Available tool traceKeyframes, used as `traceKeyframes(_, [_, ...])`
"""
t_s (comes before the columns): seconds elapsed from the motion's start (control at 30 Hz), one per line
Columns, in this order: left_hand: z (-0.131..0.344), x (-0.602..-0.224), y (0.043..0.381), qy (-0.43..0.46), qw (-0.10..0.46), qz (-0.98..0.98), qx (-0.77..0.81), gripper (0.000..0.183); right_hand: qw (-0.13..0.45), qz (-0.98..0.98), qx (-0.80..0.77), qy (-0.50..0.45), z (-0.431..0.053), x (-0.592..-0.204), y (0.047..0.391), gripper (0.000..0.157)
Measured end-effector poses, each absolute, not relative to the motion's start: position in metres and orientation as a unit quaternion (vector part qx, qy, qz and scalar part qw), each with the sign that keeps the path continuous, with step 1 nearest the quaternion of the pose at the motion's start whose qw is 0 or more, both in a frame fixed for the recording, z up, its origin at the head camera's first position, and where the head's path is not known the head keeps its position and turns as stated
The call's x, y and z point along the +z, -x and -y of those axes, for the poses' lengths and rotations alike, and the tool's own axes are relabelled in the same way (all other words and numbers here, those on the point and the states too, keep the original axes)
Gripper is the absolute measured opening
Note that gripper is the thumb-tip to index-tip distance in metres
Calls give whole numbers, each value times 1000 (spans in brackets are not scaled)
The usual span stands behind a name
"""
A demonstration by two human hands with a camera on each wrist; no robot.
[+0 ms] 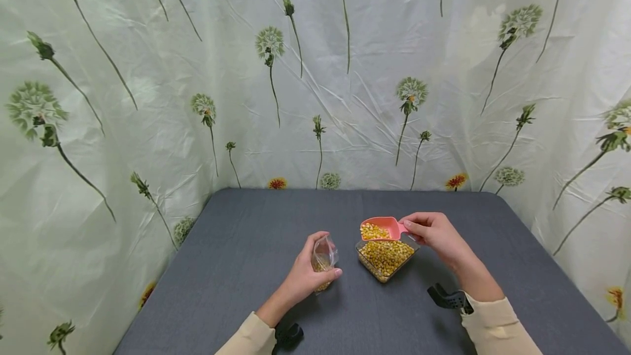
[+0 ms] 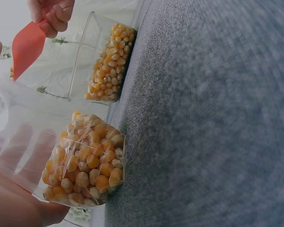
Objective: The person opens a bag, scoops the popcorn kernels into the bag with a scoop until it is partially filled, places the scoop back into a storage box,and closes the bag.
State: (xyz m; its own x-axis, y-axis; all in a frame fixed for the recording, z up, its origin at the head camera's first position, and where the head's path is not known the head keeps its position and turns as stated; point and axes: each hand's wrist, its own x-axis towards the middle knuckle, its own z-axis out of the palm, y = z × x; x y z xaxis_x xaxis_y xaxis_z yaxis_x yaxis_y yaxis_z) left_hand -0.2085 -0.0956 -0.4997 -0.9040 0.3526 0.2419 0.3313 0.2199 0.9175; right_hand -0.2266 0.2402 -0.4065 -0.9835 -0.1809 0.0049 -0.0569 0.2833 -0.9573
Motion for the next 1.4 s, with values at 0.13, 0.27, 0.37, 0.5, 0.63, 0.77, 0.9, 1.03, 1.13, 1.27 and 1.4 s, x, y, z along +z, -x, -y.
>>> traceKeyframes(0.13, [94, -498, 208, -210, 16, -787, 580, 79, 56, -798, -595, 77, -234, -406, 225, 29])
traceKeyframes(0.27, [93, -498, 208, -205, 16, -791, 576, 80, 52, -800, -593, 78, -228, -406, 224, 28])
traceKeyframes(0.37, [92, -498, 208, -204, 17, -791, 577, 79, 52, -800, -592, 82, -223, -409, 224, 27])
traceKeyframes(0.5, [92, -499, 208, -205, 19, -787, 581, 76, 57, -794, -598, 90, -215, -412, 221, 26])
traceKeyframes(0.63, [91, -499, 207, -205, 16, -787, 582, 73, 56, -791, -602, 98, -207, -412, 218, 25])
traceKeyframes(0.77, [90, -498, 207, -204, 14, -785, 584, 72, 53, -791, -602, 98, -199, -413, 215, 23])
traceKeyframes(0.9, [90, -498, 207, -199, 20, -785, 586, 74, 54, -795, -597, 91, -191, -416, 214, 21])
traceKeyframes(1.03, [89, -498, 207, -200, 21, -784, 587, 75, 54, -802, -588, 86, -183, -420, 213, 19])
traceKeyframes(1.13, [89, -497, 207, -206, 19, -784, 586, 76, 53, -801, -589, 87, -178, -422, 212, 17])
traceKeyframes(1.27, [88, -496, 207, -210, 25, -781, 588, 78, 53, -801, -588, 95, -170, -425, 210, 17])
traceKeyframes(1.4, [88, -496, 206, -210, 48, -765, 607, 76, 58, -805, -582, 99, -163, -429, 207, 17])
